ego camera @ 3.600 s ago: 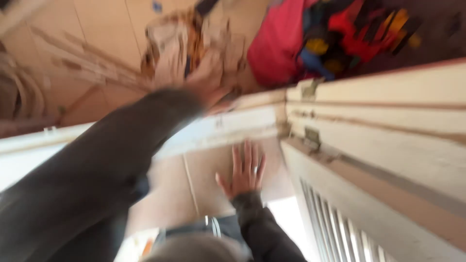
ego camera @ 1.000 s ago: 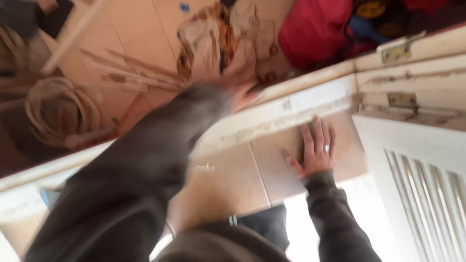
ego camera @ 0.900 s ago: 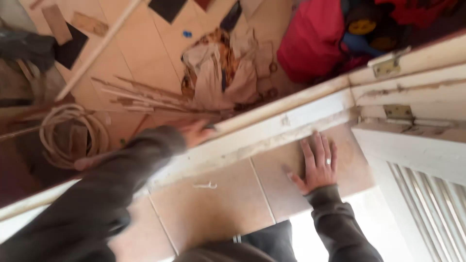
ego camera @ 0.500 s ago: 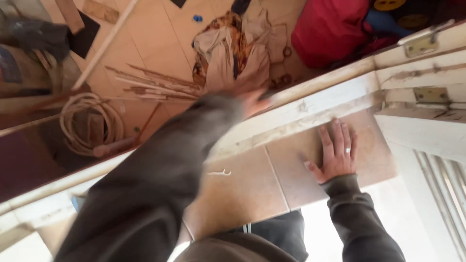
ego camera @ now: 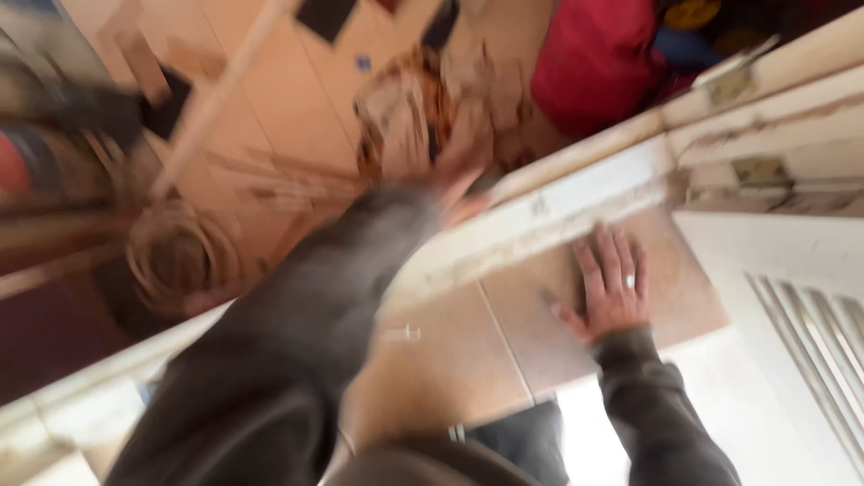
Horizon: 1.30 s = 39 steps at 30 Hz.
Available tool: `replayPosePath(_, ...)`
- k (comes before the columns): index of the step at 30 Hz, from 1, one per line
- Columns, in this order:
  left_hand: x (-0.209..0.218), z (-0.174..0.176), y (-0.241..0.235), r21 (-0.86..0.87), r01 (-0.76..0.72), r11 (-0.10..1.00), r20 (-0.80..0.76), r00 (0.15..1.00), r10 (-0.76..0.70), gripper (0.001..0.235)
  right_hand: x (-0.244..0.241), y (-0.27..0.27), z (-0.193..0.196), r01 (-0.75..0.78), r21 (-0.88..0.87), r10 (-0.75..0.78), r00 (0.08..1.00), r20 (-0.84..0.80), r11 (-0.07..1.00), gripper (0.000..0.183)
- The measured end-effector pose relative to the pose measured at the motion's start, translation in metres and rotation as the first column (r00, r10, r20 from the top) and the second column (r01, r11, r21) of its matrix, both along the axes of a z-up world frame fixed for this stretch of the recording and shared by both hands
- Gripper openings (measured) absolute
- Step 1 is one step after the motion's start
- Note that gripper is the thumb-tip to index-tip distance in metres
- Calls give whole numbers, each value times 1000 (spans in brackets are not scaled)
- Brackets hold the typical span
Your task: Sanding the wooden frame of a door with sandpaper.
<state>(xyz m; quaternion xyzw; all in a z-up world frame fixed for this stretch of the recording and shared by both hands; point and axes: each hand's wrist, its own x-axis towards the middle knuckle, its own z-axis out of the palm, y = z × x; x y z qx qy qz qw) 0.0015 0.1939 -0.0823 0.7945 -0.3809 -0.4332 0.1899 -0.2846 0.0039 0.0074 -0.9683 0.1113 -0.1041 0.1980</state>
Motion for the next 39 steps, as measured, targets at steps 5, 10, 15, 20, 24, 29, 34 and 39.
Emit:
replayPosePath(5, 4, 38, 112, 125, -23, 992, 85, 996, 13, 82, -10, -1, -3, 23, 17, -22, 997, -74, 1000, 92)
replayPosePath(10, 3, 73, -38, 14, 54, 998, 193, 980, -56, 75, -1, -8, -4, -14, -45, 12, 998, -54, 999, 93)
replayPosePath(15, 4, 79, 7, 174, 35, 984, 106, 993, -54, 84, -5, -8, -3, 8, -11, -10, 993, -119, 1000, 93)
replayPosePath(20, 8, 77, 130, 279, 63, 958, 272, 952, -142, 75, -7, -7, -3, -4, 0, 4, 993, -118, 1000, 94)
replayPosePath(24, 6, 54, 2, -25, 210, 977, 346, 919, -188, 78, -4, -7, -4, 15, -22, -17, 995, -100, 1000, 94)
replayPosePath(29, -7, 73, -40, 247, 26, 969, -42, 999, -17, 83, -13, -1, 3, -7, -6, 6, 991, -136, 1000, 94)
replayPosePath(34, 12, 91, 98, 434, 64, 899, 84, 990, -111, 84, -6, -10, 0, 22, -13, -23, 997, -80, 1000, 94)
replayPosePath(39, 1, 130, -44, 334, 61, 941, 57, 995, -85, 91, -5, -7, -2, -7, -29, 3, 991, -133, 1000, 93)
